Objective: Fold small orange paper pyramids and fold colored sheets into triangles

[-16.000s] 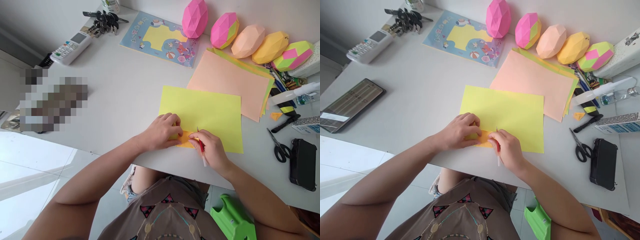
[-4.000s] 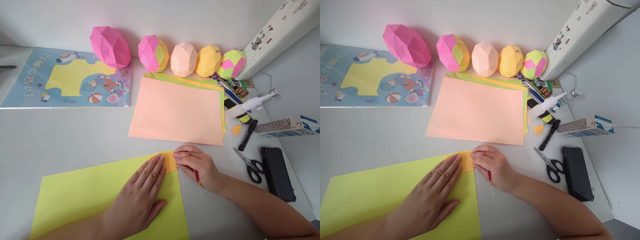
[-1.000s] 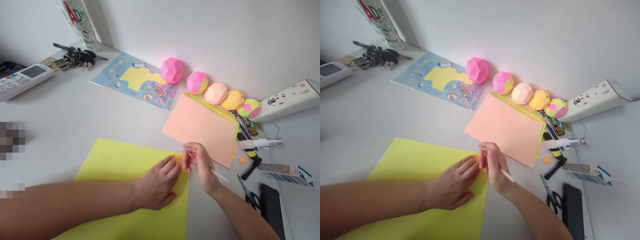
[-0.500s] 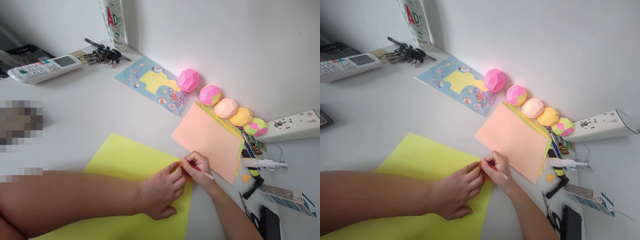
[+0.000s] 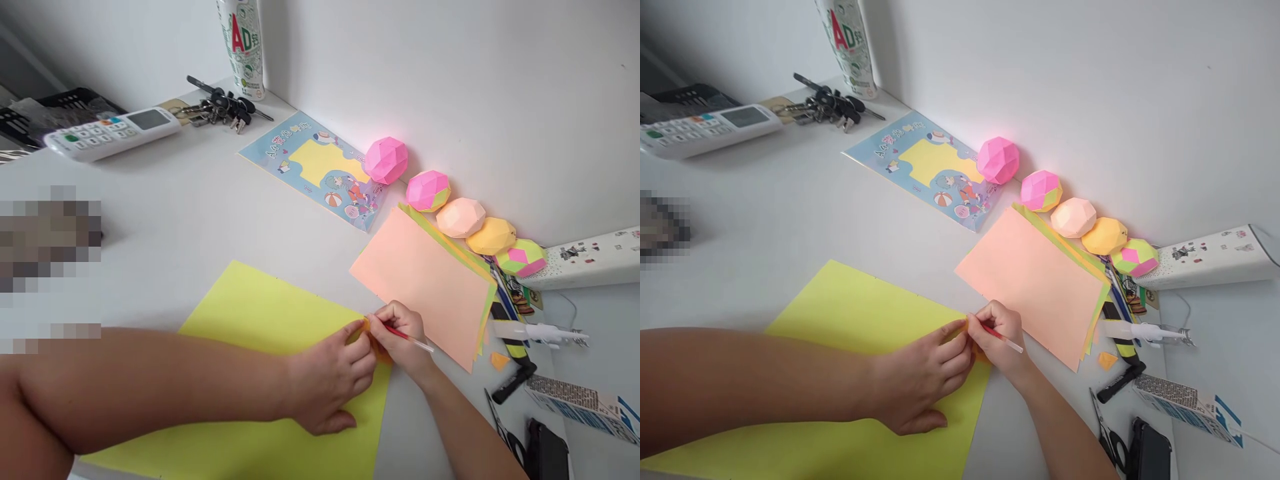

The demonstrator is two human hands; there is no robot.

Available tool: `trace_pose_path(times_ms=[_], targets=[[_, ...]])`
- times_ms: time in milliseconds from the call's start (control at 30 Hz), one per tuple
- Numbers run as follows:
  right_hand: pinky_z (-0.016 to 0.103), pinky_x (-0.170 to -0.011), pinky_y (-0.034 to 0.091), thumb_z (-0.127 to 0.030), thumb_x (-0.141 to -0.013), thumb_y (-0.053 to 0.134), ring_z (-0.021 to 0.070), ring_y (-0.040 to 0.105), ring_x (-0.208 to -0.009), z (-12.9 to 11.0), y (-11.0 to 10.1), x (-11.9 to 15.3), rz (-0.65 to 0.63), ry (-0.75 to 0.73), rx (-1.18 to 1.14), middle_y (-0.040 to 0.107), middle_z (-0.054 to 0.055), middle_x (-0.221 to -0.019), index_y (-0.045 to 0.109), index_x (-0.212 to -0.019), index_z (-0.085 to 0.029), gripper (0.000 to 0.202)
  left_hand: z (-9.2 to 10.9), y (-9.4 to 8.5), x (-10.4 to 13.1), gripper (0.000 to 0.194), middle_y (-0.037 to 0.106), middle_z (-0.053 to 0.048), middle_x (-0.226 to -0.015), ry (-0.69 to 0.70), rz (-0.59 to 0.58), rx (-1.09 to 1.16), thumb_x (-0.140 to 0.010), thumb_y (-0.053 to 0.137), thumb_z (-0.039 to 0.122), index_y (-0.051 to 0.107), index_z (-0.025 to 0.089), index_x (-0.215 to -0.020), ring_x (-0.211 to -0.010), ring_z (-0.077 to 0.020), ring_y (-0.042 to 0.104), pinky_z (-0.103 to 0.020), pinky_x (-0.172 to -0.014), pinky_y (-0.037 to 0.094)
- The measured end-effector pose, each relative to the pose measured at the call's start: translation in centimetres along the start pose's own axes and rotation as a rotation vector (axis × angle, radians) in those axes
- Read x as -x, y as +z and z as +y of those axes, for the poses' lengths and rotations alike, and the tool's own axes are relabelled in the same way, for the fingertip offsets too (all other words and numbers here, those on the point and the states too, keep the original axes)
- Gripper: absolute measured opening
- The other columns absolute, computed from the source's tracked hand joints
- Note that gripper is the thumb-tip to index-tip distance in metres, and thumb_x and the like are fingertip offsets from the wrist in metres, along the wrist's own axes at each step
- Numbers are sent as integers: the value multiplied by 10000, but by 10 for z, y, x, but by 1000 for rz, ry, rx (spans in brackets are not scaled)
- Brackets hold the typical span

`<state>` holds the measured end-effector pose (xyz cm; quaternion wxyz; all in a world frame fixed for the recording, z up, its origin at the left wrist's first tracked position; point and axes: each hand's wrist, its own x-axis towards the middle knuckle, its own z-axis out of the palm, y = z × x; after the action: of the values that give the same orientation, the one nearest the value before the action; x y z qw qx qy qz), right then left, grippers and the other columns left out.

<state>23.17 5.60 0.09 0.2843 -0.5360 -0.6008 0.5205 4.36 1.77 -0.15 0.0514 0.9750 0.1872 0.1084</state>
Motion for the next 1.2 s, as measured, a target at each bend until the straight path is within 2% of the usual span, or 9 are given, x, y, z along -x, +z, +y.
trace_pose_path(times_ms=[500,933,1200], targets=[[234,-493,461,-336,-858,647,109,532,-563,-3,1,2,-9,-1,35,575,-21,-656,530,-684,-199,250,1,-1,0,631,606,-146,-1205,-2,-45,-1,-861,421,603,614,118,-1215,-1169,-360,463,-576,-1108,232],[228,-465,456,-348,-857,647,108,519,-559,-4,1,2,-18,0,20,574,-14,-660,527,-686,-200,256,0,0,1,626,621,-148,-1175,-2,2,-6,-848,449,605,632,112,-1186,-1160,-356,475,-559,-1105,241],[235,-463,443,-358,-846,655,101,499,-532,-13,1,2,-44,62,-24,565,-19,-652,514,-680,-199,269,1,1,1,631,622,-154,-1168,8,6,-25,-847,448,605,631,98,-1176,-1155,-351,478,-534,-1130,206]])
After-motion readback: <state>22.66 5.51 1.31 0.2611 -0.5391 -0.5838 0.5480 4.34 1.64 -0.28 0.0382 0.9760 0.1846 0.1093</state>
